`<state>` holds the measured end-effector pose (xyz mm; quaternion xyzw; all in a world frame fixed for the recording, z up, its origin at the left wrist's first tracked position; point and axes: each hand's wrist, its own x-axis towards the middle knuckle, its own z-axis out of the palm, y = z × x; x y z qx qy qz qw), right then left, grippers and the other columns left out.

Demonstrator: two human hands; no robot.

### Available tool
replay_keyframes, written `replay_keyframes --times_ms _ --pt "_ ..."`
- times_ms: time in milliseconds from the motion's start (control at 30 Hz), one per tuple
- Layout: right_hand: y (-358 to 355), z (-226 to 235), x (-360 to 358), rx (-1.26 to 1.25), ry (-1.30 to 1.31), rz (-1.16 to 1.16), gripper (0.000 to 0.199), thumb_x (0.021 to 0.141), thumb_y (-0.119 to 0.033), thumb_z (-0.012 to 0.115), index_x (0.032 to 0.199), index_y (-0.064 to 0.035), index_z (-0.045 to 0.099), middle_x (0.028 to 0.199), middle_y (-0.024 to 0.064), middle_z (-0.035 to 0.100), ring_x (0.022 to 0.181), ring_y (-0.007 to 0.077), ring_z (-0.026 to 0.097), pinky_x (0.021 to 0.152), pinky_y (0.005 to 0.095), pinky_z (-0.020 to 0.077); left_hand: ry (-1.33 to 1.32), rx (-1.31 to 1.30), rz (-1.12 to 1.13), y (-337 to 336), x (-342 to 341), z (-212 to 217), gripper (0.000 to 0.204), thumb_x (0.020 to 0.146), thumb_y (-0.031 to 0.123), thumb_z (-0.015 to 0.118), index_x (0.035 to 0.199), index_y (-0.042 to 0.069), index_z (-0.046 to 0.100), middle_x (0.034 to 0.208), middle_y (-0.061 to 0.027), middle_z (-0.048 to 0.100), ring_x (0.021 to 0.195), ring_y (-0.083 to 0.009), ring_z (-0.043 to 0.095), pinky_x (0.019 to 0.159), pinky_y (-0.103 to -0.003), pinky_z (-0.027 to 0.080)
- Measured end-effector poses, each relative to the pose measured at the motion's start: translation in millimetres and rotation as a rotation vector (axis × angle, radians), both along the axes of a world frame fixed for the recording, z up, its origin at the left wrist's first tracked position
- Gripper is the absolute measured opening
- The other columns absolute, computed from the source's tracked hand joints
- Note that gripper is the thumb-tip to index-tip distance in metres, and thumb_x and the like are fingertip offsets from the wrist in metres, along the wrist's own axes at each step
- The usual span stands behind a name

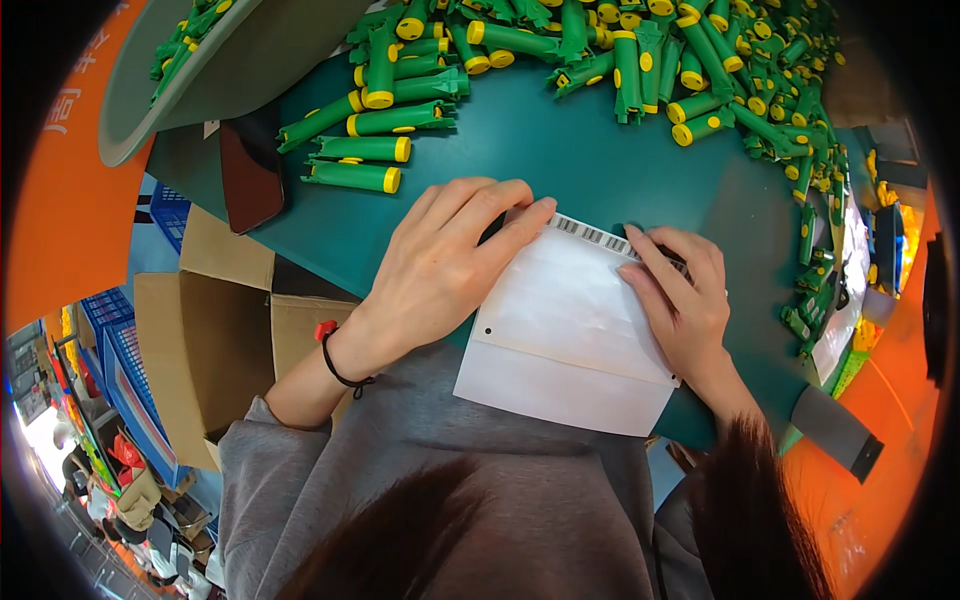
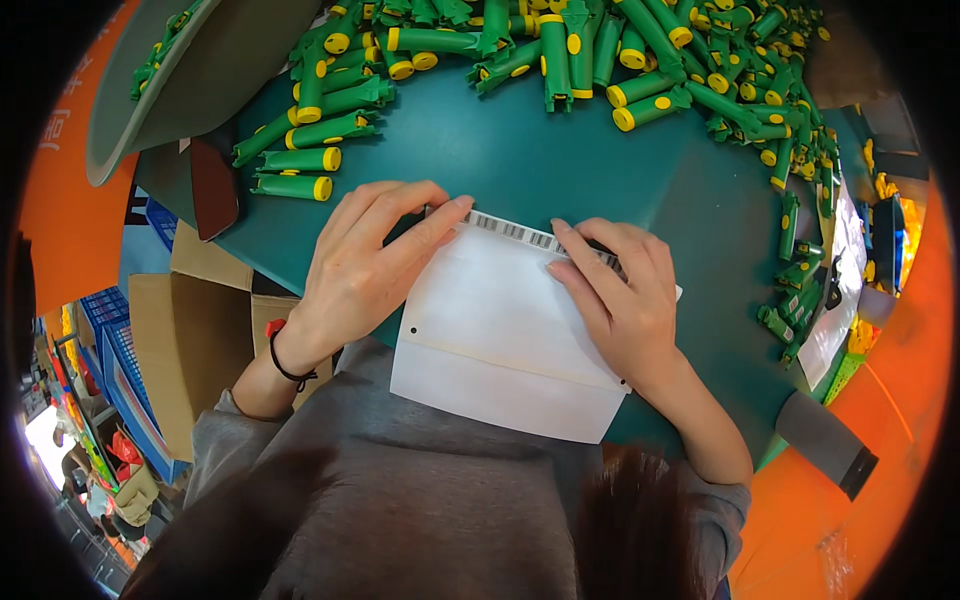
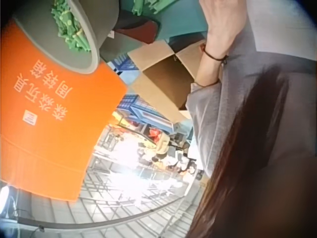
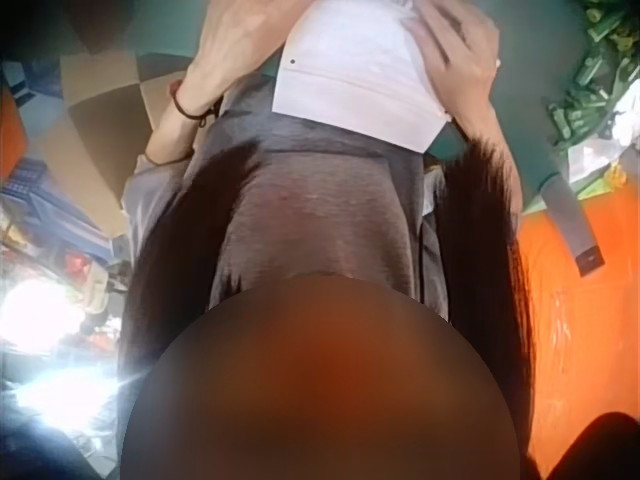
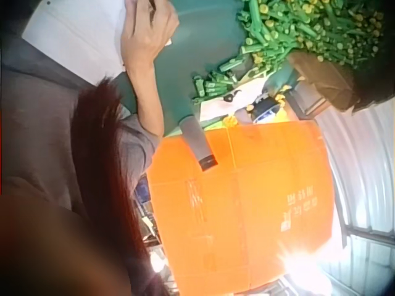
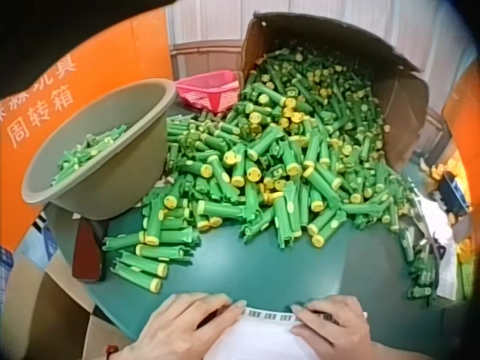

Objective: Peeling small barcoded stickers from a sheet and precisely applying them to green and yellow plastic toy components.

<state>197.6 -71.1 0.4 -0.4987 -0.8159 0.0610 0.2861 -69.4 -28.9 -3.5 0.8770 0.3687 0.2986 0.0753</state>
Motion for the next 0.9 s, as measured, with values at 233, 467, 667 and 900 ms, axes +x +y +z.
replay_keyframes --times_ms 233,467,667,900 --pt "-5 8 0 0.039 -0.022 -0.077 0.038 0.074 -0.005 0.082 0.112 -0.0045 0.075 0.108 0.0081 0.067 0.097 0.0269 0.059 0.084 0.0358 0.0492 -0.023 0.008 0.023 1 2 1 0.039 0.075 0.001 0.079 0.112 0.008 0.073 0.104 -0.0040 0.066 0.093 -0.0235 0.061 0.077 -0.034 0.052" --pt "-17 2 20 0.124 -0.121 -0.023 0.044 0.073 -0.008 0.084 0.115 -0.0038 0.073 0.109 0.0088 0.067 0.100 0.0282 0.059 0.086 0.0368 0.0487 -0.009 0.012 0.005 1 2 1 0.037 0.076 0.003 0.075 0.113 0.008 0.073 0.108 -0.0037 0.065 0.096 -0.0224 0.061 0.079 -0.034 0.051" --pt "-21 7 26 0.078 -0.152 -0.163 0.038 0.075 -0.010 0.082 0.112 -0.0057 0.075 0.107 0.0076 0.068 0.098 0.0275 0.059 0.089 0.0365 0.0475 -0.021 -0.020 0.019 0 5 6 0.041 0.075 -0.001 0.078 0.115 0.008 0.073 0.106 -0.0048 0.066 0.094 -0.0236 0.061 0.079 -0.035 0.052" --pt "-32 2 32 0.223 -0.312 -0.122 0.038 0.076 -0.014 0.082 0.113 -0.0092 0.076 0.110 0.0055 0.068 0.100 0.0259 0.059 0.092 0.0369 0.0428 0.022 0.046 0.014 1 4 5 0.033 0.079 0.006 0.075 0.112 0.008 0.072 0.107 -0.0027 0.064 0.097 -0.0212 0.062 0.078 -0.033 0.049"
